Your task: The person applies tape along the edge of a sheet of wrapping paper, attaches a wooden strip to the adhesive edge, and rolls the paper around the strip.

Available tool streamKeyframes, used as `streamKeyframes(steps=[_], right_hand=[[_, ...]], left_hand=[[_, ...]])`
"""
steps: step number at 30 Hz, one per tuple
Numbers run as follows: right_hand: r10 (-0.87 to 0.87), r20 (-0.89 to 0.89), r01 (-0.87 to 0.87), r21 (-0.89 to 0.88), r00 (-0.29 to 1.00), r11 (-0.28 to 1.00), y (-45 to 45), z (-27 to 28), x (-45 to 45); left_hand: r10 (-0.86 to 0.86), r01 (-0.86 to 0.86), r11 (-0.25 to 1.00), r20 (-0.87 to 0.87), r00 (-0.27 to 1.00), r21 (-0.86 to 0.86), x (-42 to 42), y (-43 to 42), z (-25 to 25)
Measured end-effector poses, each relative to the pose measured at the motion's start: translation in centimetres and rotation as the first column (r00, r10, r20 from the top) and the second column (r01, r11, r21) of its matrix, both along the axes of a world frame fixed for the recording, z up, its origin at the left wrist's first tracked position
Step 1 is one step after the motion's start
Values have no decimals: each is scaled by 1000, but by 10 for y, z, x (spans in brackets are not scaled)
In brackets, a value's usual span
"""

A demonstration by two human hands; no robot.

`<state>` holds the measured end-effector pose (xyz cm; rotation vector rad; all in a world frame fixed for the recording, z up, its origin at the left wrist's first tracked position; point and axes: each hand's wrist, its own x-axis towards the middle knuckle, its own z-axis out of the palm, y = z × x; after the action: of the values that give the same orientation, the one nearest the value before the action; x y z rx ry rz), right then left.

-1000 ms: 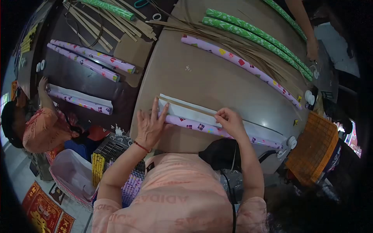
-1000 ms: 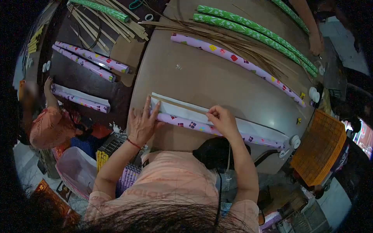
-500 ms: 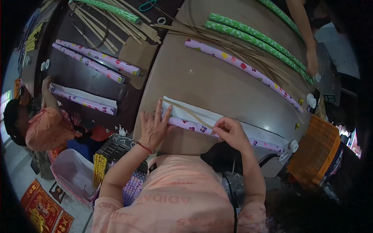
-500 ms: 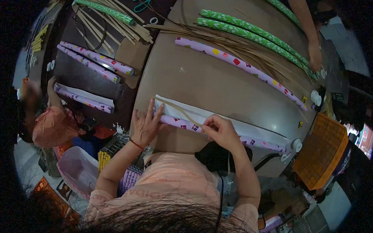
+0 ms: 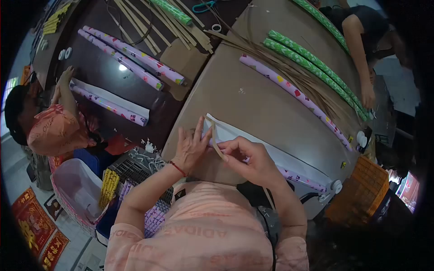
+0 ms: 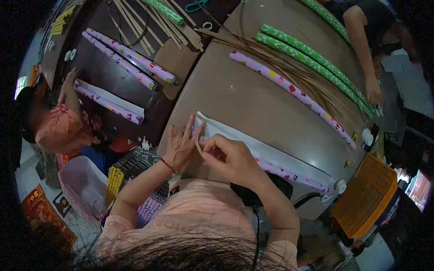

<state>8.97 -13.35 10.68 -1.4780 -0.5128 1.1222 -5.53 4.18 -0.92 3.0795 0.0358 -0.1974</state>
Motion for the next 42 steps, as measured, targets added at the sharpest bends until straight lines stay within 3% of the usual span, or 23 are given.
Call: streamKeyframes(steps=[3,5,10,11,13,17,20,22,27,28,30,38,40,42], right_hand=[[23,30,-23,0,999,1000,19,5,5],[44,48,-43,-21,998,999,30,10,12],[22,-143,-44,-151,990,988,57,20,29],[33,-143,-55,-153,989,987,60,17,30],[34,-10,-35,-70,999,997,62,7,31],[-68,-19,68,19,998,997,61,7,27],[-9,-16,8,-59,1000,998,44,11,33],[-16,-82,-1,-201,996,980,31,18,35],[-62,-118,29,-268,991,963,-9,3,28],[-75,-147,32,-278,986,960,-15,1,26],[-95,-151,46,-295,984,954,-26,-7,21],[-123,-62,99,-299,990,949,-45,-4,12],[-4,53,22,-341,999,940,-51,-4,13],[0,84,31,-364,996,931,-50,-4,10]], left_hand=[[1,-1,998,11,1000,57,0,-2,-4],[29,-29,1000,-32,999,7,1,-2,-2],[85,-90,994,-84,993,-56,3,-4,0],[67,-68,997,-24,997,-23,0,-4,-7],[59,-59,998,37,998,9,0,-4,-10],[56,-55,998,28,998,-22,1,-2,-3],[33,-33,999,32,999,-9,0,0,0],[15,-15,1000,37,999,-6,1,3,5],[131,-107,946,57,990,-307,3,22,27],[122,-99,947,58,991,-306,3,27,22],[200,-109,914,199,960,-391,9,39,9],[142,-8,880,248,958,-475,67,63,-16],[90,29,844,194,977,-535,73,68,-20],[24,115,884,290,957,-453,70,70,-17]])
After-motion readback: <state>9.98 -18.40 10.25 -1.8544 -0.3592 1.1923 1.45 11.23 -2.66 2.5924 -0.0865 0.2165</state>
